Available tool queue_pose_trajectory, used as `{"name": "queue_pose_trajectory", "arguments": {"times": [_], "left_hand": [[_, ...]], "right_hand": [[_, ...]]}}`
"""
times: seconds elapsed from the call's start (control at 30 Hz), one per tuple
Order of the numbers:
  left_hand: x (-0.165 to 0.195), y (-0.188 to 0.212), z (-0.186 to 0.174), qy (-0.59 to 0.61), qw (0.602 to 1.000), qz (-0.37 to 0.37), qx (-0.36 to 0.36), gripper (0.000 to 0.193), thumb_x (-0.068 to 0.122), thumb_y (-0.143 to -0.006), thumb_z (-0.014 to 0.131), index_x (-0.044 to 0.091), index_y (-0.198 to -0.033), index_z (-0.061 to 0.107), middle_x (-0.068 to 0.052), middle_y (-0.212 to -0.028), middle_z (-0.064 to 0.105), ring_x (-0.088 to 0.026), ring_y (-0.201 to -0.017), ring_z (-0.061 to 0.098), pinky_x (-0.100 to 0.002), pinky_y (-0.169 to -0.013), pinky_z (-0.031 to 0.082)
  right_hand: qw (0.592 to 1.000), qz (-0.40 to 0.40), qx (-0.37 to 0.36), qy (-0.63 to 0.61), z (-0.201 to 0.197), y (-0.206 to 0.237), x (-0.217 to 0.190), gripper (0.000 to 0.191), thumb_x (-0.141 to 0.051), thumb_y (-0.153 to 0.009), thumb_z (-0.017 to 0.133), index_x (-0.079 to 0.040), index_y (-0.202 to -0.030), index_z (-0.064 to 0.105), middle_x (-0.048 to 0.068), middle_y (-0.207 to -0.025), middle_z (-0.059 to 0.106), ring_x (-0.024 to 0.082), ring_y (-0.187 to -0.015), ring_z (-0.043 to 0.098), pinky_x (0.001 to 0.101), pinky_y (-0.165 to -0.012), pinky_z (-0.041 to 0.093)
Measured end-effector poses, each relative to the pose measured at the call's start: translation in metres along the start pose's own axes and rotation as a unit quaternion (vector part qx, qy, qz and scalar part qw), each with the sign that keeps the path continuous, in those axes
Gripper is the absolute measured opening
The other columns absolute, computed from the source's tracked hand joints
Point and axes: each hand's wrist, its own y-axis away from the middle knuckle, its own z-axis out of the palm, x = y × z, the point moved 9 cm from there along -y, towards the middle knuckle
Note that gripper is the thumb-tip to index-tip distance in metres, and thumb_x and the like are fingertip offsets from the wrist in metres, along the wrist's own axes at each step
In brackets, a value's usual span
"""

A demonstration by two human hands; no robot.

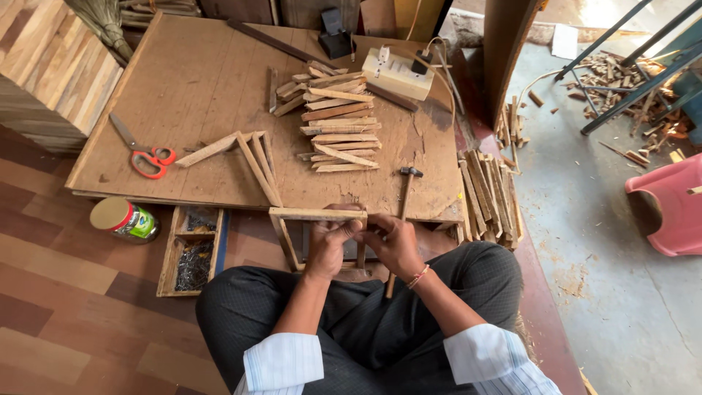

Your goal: The person sits on the floor and assembles small wooden frames by nailing thin wooden strips together. They use a hammer to drive nails into the wood, repeatedly pick up new strips, and place completed frames aside.

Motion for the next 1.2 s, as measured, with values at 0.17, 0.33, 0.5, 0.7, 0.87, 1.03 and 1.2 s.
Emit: {"name": "queue_pose_trajectory", "arguments": {"times": [0.17, 0.33, 0.5, 0.7, 0.87, 1.03, 1.2], "left_hand": [[0.011, -0.003, -0.009, 0.010, 0.999, 0.024, 0.026, 0.023, 0.010, -0.086, 0.083, 0.002, -0.106, 0.073, -0.012, -0.101, 0.078, -0.021, -0.098, 0.072, -0.034, -0.092, 0.058], [0.011, -0.005, -0.009, 0.013, 0.999, -0.012, 0.030, 0.024, 0.009, -0.083, 0.084, 0.003, -0.104, 0.073, -0.012, -0.100, 0.078, -0.022, -0.098, 0.073, -0.036, -0.092, 0.057], [0.009, -0.008, -0.013, -0.016, 0.998, -0.063, 0.002, 0.025, 0.002, -0.082, 0.080, 0.000, -0.106, 0.075, -0.011, -0.105, 0.076, -0.019, -0.099, 0.071, -0.034, -0.093, 0.056], [-0.003, -0.010, -0.016, -0.059, 0.991, -0.122, 0.007, 0.033, -0.001, -0.081, 0.077, -0.006, -0.114, 0.075, -0.010, -0.104, 0.076, -0.016, -0.096, 0.069, -0.028, -0.089, 0.056], [0.000, -0.011, -0.012, -0.067, 0.995, -0.077, 0.013, 0.029, -0.003, -0.082, 0.078, -0.007, -0.110, 0.074, -0.012, -0.104, 0.077, -0.016, -0.095, 0.071, -0.027, -0.088, 0.058], [-0.005, -0.011, -0.013, -0.075, 0.994, -0.078, 0.013, 0.028, -0.002, -0.083, 0.078, -0.006, -0.111, 0.075, -0.011, -0.101, 0.076, -0.014, -0.091, 0.069, -0.026, -0.085, 0.056], [-0.004, -0.012, -0.015, -0.089, 0.994, -0.066, 0.015, 0.027, 0.000, -0.082, 0.080, -0.003, -0.109, 0.076, -0.010, -0.099, 0.075, -0.012, -0.085, 0.065, -0.024, -0.078, 0.054]], "right_hand": [[1.000, -0.022, -0.004, 0.015, 0.015, 0.000, -0.004, 0.021, -0.007, -0.083, 0.079, -0.002, -0.104, 0.075, 0.009, -0.086, 0.079, 0.016, -0.073, 0.077, 0.0294, -0.064, 0.059], [0.993, -0.096, 0.036, 0.062, 0.016, 0.001, -0.009, 0.020, -0.006, -0.083, 0.078, -0.003, -0.102, 0.076, 0.013, -0.088, 0.076, 0.024, -0.076, 0.076, 0.0336, -0.066, 0.059], [0.987, -0.123, 0.060, 0.082, 0.017, -0.002, -0.002, 0.027, -0.005, -0.083, 0.076, -0.003, -0.110, 0.074, 0.015, -0.091, 0.076, 0.028, -0.079, 0.076, 0.0354, -0.068, 0.060], [0.980, -0.152, 0.077, 0.101, 0.016, -0.007, 0.005, 0.022, -0.006, -0.082, 0.077, -0.003, -0.103, 0.073, 0.016, -0.090, 0.074, 0.031, -0.079, 0.074, 0.0374, -0.067, 0.058], [0.979, -0.145, 0.076, 0.124, 0.016, -0.008, 0.013, 0.013, -0.006, -0.082, 0.078, -0.002, -0.091, 0.069, 0.016, -0.085, 0.071, 0.034, -0.077, 0.071, 0.0398, -0.066, 0.057], [0.983, -0.128, 0.067, 0.117, 0.018, -0.010, 0.023, 0.012, -0.005, -0.082, 0.078, -0.002, -0.091, 0.069, 0.016, -0.084, 0.072, 0.031, -0.076, 0.072, 0.0383, -0.064, 0.057], [0.982, -0.135, 0.065, 0.118, 0.020, -0.011, 0.033, 0.013, -0.004, -0.083, 0.078, -0.002, -0.093, 0.071, 0.015, -0.083, 0.072, 0.030, -0.075, 0.073, 0.0373, -0.064, 0.057]]}}
